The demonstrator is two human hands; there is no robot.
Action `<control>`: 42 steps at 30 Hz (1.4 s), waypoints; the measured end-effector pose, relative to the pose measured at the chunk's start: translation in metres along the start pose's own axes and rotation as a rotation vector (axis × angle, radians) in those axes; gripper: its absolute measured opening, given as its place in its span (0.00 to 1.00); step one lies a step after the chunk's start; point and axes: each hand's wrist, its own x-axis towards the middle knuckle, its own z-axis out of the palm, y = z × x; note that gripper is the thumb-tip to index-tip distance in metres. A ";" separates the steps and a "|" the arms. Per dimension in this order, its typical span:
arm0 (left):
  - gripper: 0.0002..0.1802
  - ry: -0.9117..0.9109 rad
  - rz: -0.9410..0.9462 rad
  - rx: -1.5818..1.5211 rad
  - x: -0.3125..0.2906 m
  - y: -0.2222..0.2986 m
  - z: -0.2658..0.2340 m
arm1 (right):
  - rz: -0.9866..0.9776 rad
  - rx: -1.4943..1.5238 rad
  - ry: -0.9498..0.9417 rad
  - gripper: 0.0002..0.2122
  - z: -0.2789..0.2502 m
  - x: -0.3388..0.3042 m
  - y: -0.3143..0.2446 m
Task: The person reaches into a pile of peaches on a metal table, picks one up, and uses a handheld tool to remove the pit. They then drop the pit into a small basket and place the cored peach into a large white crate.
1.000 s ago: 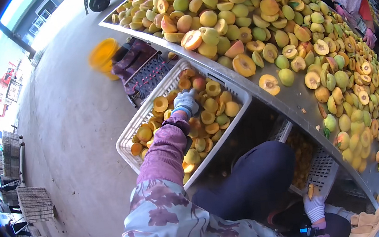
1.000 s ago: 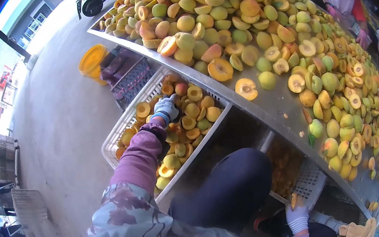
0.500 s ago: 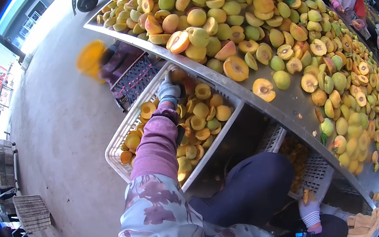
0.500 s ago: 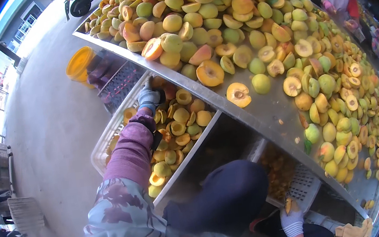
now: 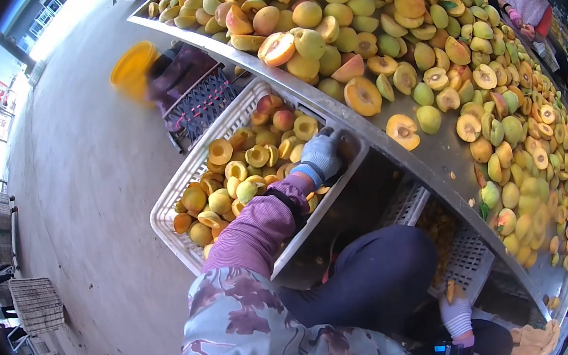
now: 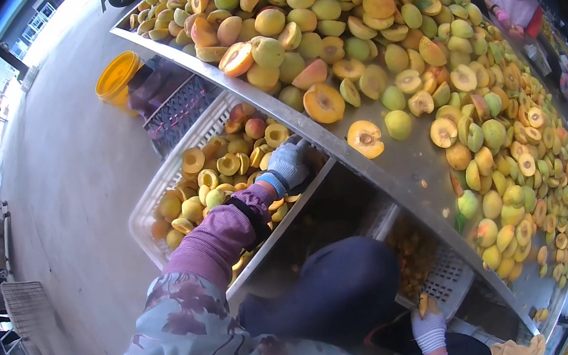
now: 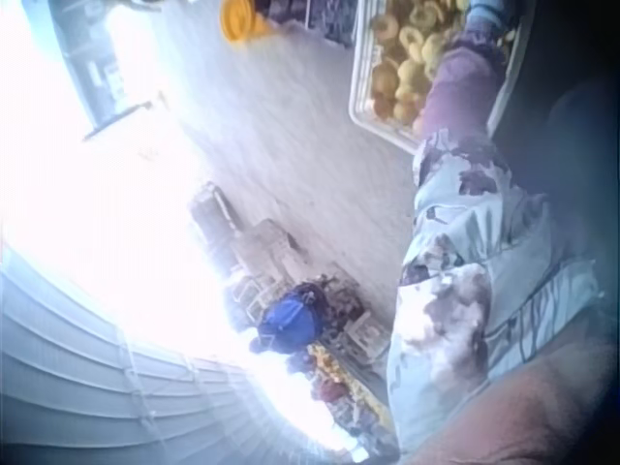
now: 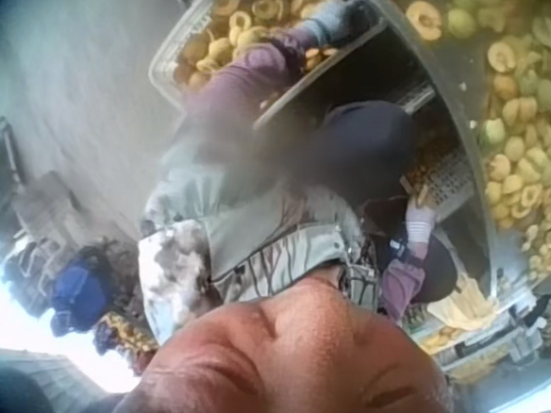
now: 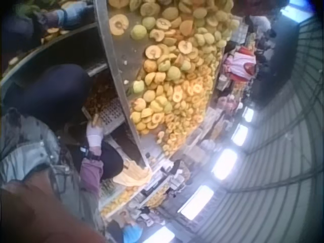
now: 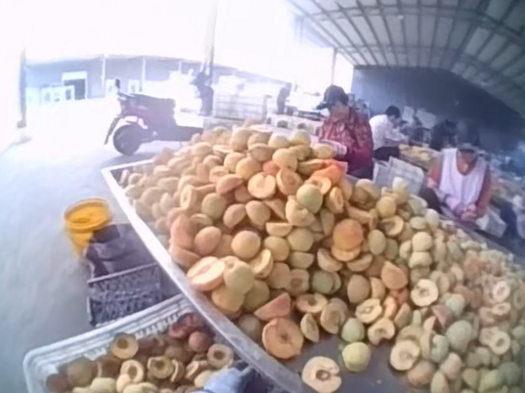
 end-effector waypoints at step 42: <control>0.29 -0.015 -0.609 0.221 -0.278 -0.140 -0.126 | -0.102 0.123 0.139 0.17 -0.004 -0.025 0.005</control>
